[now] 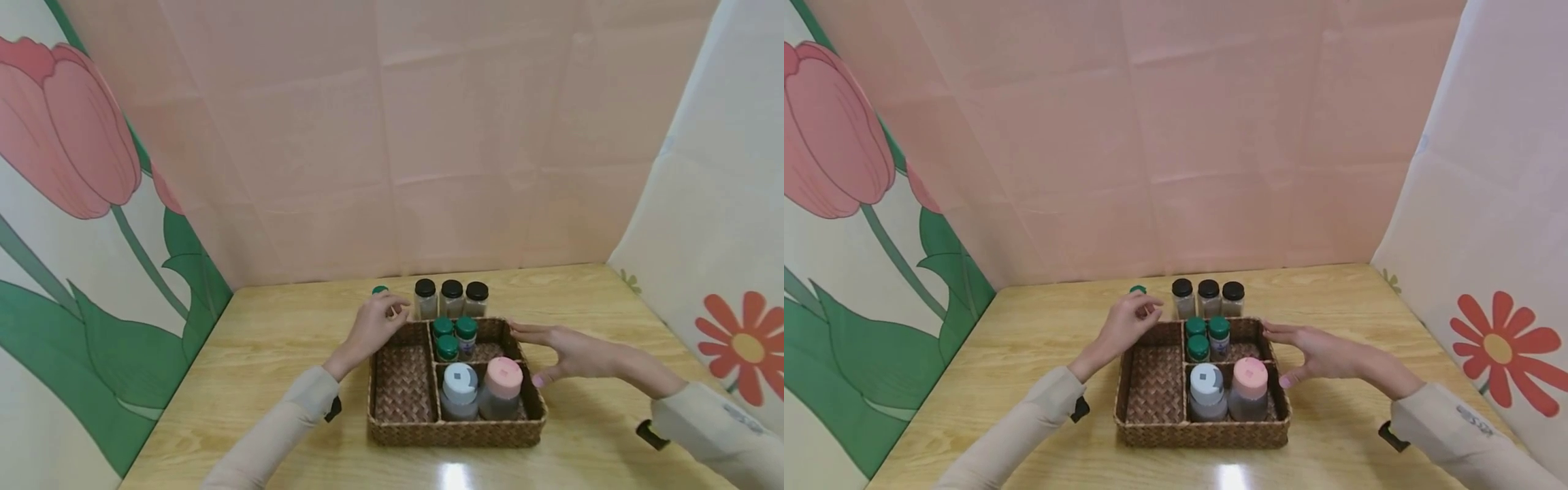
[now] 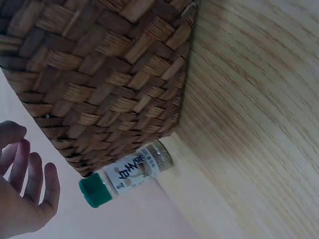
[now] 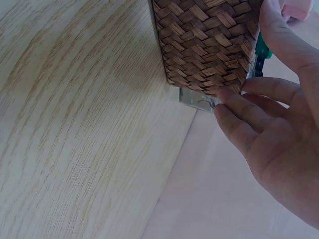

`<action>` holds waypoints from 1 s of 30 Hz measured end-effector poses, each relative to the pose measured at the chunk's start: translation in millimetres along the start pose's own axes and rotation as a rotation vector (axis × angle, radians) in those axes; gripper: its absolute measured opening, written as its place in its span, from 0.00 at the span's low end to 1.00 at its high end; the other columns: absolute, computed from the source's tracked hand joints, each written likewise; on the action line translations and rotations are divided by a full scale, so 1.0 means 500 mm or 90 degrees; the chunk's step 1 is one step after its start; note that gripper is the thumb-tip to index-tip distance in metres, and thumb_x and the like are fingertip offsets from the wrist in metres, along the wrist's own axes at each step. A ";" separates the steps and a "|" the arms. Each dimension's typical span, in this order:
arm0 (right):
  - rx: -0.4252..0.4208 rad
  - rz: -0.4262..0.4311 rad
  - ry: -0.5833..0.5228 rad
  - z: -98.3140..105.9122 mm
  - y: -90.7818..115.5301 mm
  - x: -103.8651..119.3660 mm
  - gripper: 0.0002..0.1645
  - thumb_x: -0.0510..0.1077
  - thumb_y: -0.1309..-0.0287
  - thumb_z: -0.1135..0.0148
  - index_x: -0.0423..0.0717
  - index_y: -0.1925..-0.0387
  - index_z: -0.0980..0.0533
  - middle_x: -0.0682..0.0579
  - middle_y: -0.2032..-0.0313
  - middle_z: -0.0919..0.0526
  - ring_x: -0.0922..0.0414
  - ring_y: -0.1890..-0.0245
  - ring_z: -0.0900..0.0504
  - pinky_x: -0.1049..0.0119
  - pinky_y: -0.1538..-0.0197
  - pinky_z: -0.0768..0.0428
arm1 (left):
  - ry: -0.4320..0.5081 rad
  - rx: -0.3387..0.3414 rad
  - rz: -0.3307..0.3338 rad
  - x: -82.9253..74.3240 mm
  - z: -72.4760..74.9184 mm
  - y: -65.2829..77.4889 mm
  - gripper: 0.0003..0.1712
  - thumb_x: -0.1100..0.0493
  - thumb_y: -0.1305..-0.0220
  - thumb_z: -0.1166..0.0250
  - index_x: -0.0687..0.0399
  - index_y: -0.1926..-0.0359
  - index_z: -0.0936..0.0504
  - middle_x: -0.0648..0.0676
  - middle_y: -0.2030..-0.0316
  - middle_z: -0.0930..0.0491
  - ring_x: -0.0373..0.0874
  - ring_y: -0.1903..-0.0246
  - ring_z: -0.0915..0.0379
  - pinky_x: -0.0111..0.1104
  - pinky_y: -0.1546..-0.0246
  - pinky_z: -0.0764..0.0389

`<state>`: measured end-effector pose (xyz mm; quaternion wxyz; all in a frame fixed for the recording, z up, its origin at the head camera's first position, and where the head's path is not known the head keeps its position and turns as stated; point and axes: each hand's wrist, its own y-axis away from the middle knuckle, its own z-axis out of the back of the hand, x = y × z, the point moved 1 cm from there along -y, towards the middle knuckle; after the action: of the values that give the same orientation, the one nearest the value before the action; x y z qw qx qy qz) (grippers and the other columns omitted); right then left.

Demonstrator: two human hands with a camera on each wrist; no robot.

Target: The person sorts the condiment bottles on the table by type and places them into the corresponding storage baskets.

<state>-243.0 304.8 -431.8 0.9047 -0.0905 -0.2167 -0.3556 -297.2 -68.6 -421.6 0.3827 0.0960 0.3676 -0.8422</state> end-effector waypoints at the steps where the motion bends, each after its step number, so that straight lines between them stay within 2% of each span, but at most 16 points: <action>1: 0.000 0.002 0.003 -0.001 0.001 0.000 0.58 0.65 0.49 0.32 0.29 0.30 0.38 0.31 0.29 0.44 0.33 0.34 0.37 0.37 0.42 0.28 | -0.003 -0.008 0.002 0.005 -0.002 -0.001 0.08 0.63 0.33 0.34 0.55 0.54 0.13 0.49 0.69 0.22 0.41 0.70 0.26 0.30 0.69 0.22; 7: -0.003 0.007 0.004 -0.001 0.000 0.004 0.58 0.66 0.49 0.33 0.29 0.31 0.37 0.30 0.29 0.43 0.32 0.35 0.36 0.37 0.43 0.27 | 0.006 -0.040 0.036 0.033 -0.006 -0.006 0.07 0.60 0.33 0.33 0.55 0.57 0.12 0.47 0.75 0.27 0.39 0.74 0.32 0.30 0.73 0.27; 12: -0.002 0.012 0.008 0.000 -0.001 0.006 0.57 0.66 0.49 0.33 0.29 0.31 0.37 0.30 0.29 0.43 0.31 0.35 0.36 0.37 0.43 0.28 | 0.027 -0.050 0.067 0.047 0.000 -0.010 0.09 0.58 0.33 0.32 0.56 0.56 0.13 0.48 0.74 0.30 0.40 0.75 0.34 0.31 0.75 0.29; 19: -0.003 0.005 0.001 0.004 0.001 0.007 0.57 0.66 0.49 0.33 0.31 0.30 0.37 0.30 0.29 0.43 0.31 0.35 0.37 0.35 0.42 0.30 | -0.011 -0.093 0.084 0.069 -0.002 -0.016 0.09 0.57 0.35 0.31 0.56 0.57 0.12 0.53 0.75 0.29 0.41 0.75 0.39 0.33 0.75 0.33; 23: -0.003 0.009 0.000 0.001 0.001 0.004 0.58 0.67 0.49 0.34 0.30 0.30 0.37 0.30 0.29 0.44 0.32 0.35 0.36 0.35 0.42 0.30 | -0.026 -0.097 0.105 0.084 -0.010 -0.017 0.10 0.56 0.36 0.30 0.56 0.57 0.12 0.53 0.75 0.29 0.41 0.75 0.40 0.32 0.73 0.34; 26: -0.001 0.009 0.000 -0.002 0.001 0.002 0.58 0.67 0.49 0.34 0.30 0.30 0.38 0.30 0.29 0.44 0.31 0.35 0.37 0.35 0.42 0.30 | -0.018 -0.093 0.124 0.093 -0.015 -0.018 0.12 0.55 0.36 0.30 0.56 0.55 0.13 0.54 0.72 0.29 0.43 0.72 0.39 0.33 0.71 0.32; 30: -0.002 0.009 0.003 -0.001 -0.001 0.002 0.58 0.67 0.49 0.34 0.29 0.31 0.38 0.30 0.29 0.44 0.31 0.34 0.38 0.36 0.42 0.29 | -0.023 -0.106 0.148 0.102 -0.020 -0.020 0.17 0.54 0.35 0.31 0.55 0.49 0.15 0.56 0.62 0.28 0.46 0.64 0.34 0.37 0.66 0.26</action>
<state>-242.2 303.6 -431.8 0.9077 -0.0926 -0.2131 -0.3495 -340.7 -86.5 -445.7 0.4905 0.0909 0.4156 -0.7606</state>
